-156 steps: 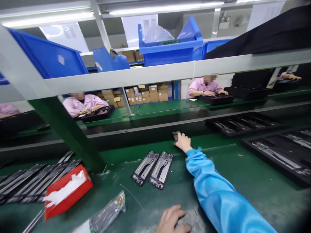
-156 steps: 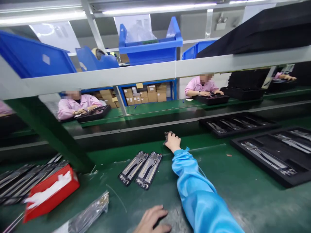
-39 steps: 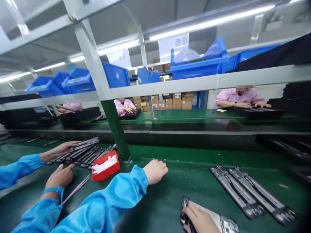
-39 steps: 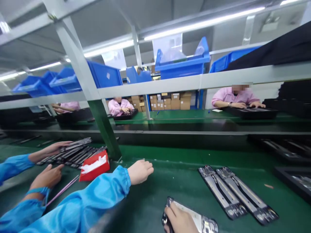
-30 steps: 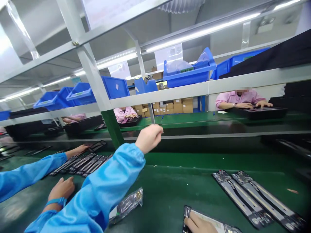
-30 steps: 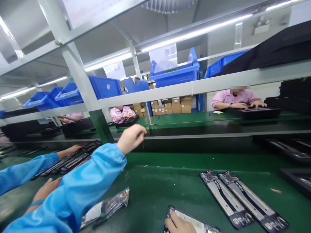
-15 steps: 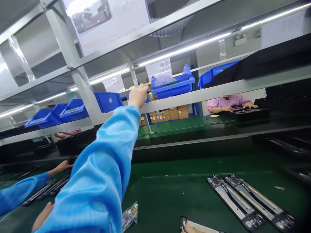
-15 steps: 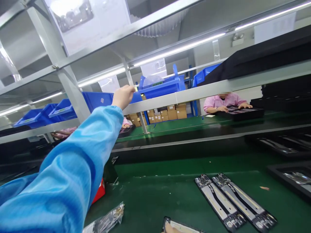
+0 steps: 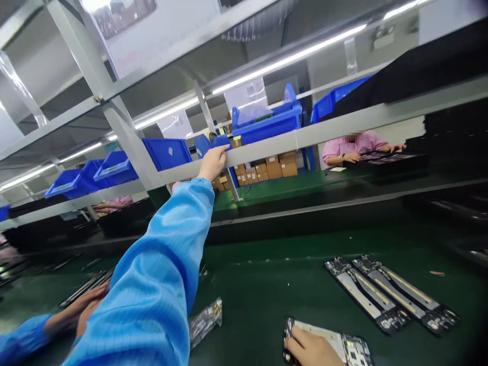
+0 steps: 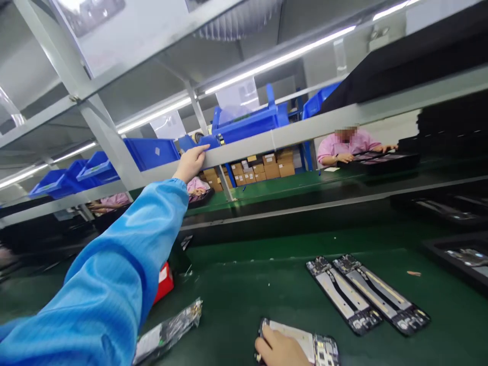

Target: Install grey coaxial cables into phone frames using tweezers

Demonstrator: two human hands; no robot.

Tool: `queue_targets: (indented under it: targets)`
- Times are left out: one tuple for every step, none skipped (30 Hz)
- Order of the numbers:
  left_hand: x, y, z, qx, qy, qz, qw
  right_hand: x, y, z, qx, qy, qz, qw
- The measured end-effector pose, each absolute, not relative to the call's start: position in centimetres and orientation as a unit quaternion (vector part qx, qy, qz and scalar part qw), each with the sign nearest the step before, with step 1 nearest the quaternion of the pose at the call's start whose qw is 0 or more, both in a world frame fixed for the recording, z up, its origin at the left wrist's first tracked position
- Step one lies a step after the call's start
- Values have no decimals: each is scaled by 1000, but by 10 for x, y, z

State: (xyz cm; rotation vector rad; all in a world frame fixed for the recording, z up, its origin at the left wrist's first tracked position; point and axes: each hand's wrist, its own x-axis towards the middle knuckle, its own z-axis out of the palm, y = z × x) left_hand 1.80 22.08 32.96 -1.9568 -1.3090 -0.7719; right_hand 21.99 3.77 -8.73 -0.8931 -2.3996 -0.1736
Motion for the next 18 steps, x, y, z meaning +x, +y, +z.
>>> queue_targets:
  targets:
    - [15, 211, 310, -757, -485, -291, 328, 222, 32, -78, -337, -903, -24, 264]
    - [11, 200, 286, -774, -464, -280, 327, 225, 26, -69, -346, -906, 18, 244]
    - [6, 187, 259, -800, -439, -259, 316, 227, 22, -60, -354, -905, 49, 229]
    - [-1, 173, 229, -832, -419, -221, 289, 230, 19, -52, -356, -906, 69, 219]
    - [-10, 157, 197, -859, -413, -174, 248, 231, 17, -47, -349, -909, 82, 212]
    - [-21, 140, 166, -875, -425, -121, 196, 233, 17, -44, -344, -911, 88, 208]
    - [-34, 122, 135, -877, -454, -75, 137, 233, 17, -42, -339, -914, 90, 205]
    - [-48, 104, 107, -866, -492, -36, 80, 234, 18, -43, -335, -915, 89, 205]
    - [-63, 86, 83, -848, -530, -5, 32, 234, 18, -44, -333, -916, 87, 206]
    - [-77, 69, 62, -830, -558, 17, -2, 234, 18, -46, -331, -916, 84, 209]
    - [-91, 54, 45, -813, -581, 33, -19, 234, 18, -48, -329, -916, 81, 214]
    - [-104, 41, 32, -803, -594, 42, -22, 234, 19, -50, -327, -916, 78, 219]
    - [-115, 30, 23, -794, -606, 50, -18, 233, 19, -51, -326, -916, 76, 224]
    - [-124, 21, 18, -785, -617, 59, -11, 233, 19, -52, -325, -915, 74, 226]
    - [-131, 15, 14, -777, -625, 68, -2, 233, 19, -52, -325, -915, 74, 227]
    - [-136, 10, 13, -770, -633, 79, 6, 233, 20, -51, -325, -915, 73, 226]
    - [-139, 8, 12, -765, -638, 92, 14, 232, 20, -51, -326, -916, 72, 223]
    - [-141, 7, 12, -761, -640, 107, 21, 232, 20, -50, -326, -917, 71, 220]
